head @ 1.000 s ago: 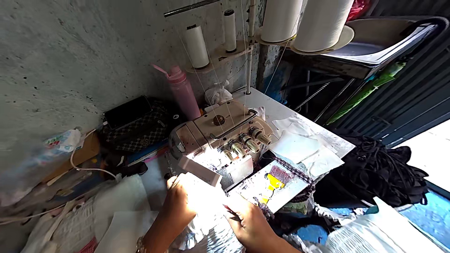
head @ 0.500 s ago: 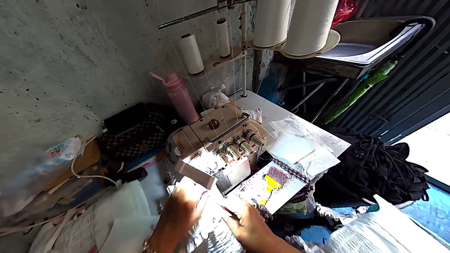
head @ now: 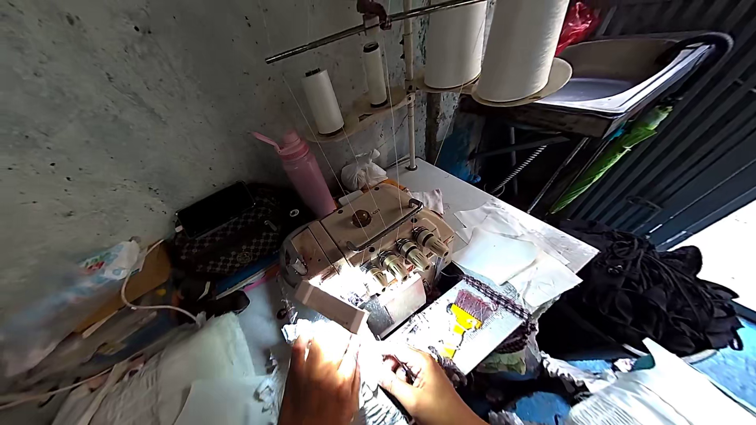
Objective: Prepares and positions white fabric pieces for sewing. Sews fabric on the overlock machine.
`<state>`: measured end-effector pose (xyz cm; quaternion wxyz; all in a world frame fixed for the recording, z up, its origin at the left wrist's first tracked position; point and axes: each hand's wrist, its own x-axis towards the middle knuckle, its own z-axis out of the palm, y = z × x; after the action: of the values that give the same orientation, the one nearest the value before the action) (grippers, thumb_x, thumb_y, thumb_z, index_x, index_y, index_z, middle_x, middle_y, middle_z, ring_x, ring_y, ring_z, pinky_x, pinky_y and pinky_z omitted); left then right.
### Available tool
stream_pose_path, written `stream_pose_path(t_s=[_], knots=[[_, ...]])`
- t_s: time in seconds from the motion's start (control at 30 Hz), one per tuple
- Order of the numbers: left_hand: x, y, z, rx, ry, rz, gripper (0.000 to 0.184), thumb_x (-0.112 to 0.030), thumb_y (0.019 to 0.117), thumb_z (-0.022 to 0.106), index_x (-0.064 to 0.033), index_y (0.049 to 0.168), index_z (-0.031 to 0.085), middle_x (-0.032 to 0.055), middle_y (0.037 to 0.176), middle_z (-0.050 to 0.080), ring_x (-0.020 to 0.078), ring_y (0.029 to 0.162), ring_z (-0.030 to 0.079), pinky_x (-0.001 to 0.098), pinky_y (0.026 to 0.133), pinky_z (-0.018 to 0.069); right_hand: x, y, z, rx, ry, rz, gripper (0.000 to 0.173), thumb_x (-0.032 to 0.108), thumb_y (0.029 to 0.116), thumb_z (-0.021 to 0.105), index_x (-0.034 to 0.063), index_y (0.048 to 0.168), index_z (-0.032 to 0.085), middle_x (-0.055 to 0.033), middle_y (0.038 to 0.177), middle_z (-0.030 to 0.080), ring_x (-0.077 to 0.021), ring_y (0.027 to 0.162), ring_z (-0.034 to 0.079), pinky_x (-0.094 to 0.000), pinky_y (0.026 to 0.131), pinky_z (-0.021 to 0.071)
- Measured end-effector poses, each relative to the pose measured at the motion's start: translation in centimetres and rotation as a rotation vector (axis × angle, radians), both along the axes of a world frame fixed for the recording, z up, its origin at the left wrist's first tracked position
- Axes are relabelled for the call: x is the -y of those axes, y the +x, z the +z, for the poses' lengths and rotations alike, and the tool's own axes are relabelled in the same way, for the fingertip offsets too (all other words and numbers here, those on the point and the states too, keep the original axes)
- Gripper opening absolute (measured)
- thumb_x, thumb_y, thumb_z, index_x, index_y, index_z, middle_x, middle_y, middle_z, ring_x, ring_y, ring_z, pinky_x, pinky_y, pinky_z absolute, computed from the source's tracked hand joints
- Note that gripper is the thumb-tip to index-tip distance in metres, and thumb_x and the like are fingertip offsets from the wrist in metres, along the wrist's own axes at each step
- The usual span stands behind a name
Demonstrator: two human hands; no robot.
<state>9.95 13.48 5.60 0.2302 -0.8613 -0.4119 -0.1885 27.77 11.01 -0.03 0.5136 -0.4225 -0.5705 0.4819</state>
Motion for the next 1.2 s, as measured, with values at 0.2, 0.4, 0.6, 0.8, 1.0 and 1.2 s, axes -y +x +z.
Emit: stream_pose_path(t_s=[0.2, 0.4, 0.6, 0.8, 1.0, 1.2], knots=[[3.3, 2.5, -1.2, 0.053, -0.108, 0.231, 0.033, -0.021, 0.0951, 0.054, -0.0031, 0.086, 0.08, 0.0138, 0.102, 0.078, 0.0337, 0.086, 0.074, 0.0451, 0.069, 0.0575, 0.3, -0.3, 0.1, -0.152, -0.047, -0.038, 0.041, 0.004, 0.0857, 0.072, -0.0001, 0.125, 0.063, 0.0106, 0.073, 0.059, 0.0075, 0.058, 0.048, -0.01, 0.054, 0.0401], [3.5, 2.6, -1.1, 0.111, -0.171, 0.268, 0.027, -0.017, 0.0918, 0.057, -0.0023, 0.082, 0.078, 0.015, 0.102, 0.078, 0.0345, 0.086, 0.074, 0.0439, 0.069, 0.0581, 0.3, -0.3, 0.4, -0.175, -0.071, -0.042, 0.036, -0.001, 0.0835, 0.072, 0.0017, 0.118, 0.061, 0.0112, 0.074, 0.062, 0.0079, 0.058, 0.048, -0.0103, 0.054, 0.0393], [0.8, 1.6, -0.2, 0.214, -0.069, 0.335, 0.027, -0.023, 0.0813, 0.065, -0.0037, 0.063, 0.067, 0.0103, 0.063, 0.065, 0.0318, 0.068, 0.07, 0.0411, 0.051, 0.0514, 0.2, -0.3, 0.4, -0.193, -0.094, -0.049, 0.036, -0.003, 0.0813, 0.071, 0.0037, 0.116, 0.061, 0.0123, 0.074, 0.062, 0.0084, 0.058, 0.05, -0.0099, 0.054, 0.0405], [-0.2, 1.2, -0.3, 0.278, -0.061, 0.318, 0.028, -0.028, 0.0758, 0.064, -0.0035, 0.061, 0.063, 0.0098, 0.064, 0.065, 0.0298, 0.07, 0.07, 0.0399, 0.058, 0.0529, 0.4, -0.3, 0.3, -0.195, -0.107, -0.05, 0.036, -0.003, 0.0813, 0.071, 0.0043, 0.115, 0.06, 0.0123, 0.075, 0.063, 0.0086, 0.057, 0.048, -0.01, 0.053, 0.0385], [-0.3, 0.1, 0.9, 0.342, -0.305, 0.265, 0.059, -0.044, 0.0683, 0.073, 0.0098, 0.094, 0.073, 0.024, 0.1, 0.073, 0.0393, 0.102, 0.071, 0.0478, 0.097, 0.052, 0.3, -0.3, 0.3, -0.194, -0.107, -0.047, 0.037, -0.003, 0.0814, 0.071, 0.0051, 0.115, 0.059, 0.0128, 0.075, 0.062, 0.0086, 0.057, 0.048, -0.0099, 0.053, 0.0391], [-0.9, 0.2, 1.0, 0.317, -0.254, 0.234, 0.032, -0.025, 0.0724, 0.069, 0.0056, 0.081, 0.071, 0.0177, 0.083, 0.072, 0.0315, 0.087, 0.073, 0.0433, 0.089, 0.0547, 0.4, -0.4, 0.2, -0.185, -0.101, -0.062, 0.033, -0.002, 0.0816, 0.071, 0.0049, 0.111, 0.059, 0.0116, 0.075, 0.062, 0.0086, 0.057, 0.048, -0.0095, 0.053, 0.04]])
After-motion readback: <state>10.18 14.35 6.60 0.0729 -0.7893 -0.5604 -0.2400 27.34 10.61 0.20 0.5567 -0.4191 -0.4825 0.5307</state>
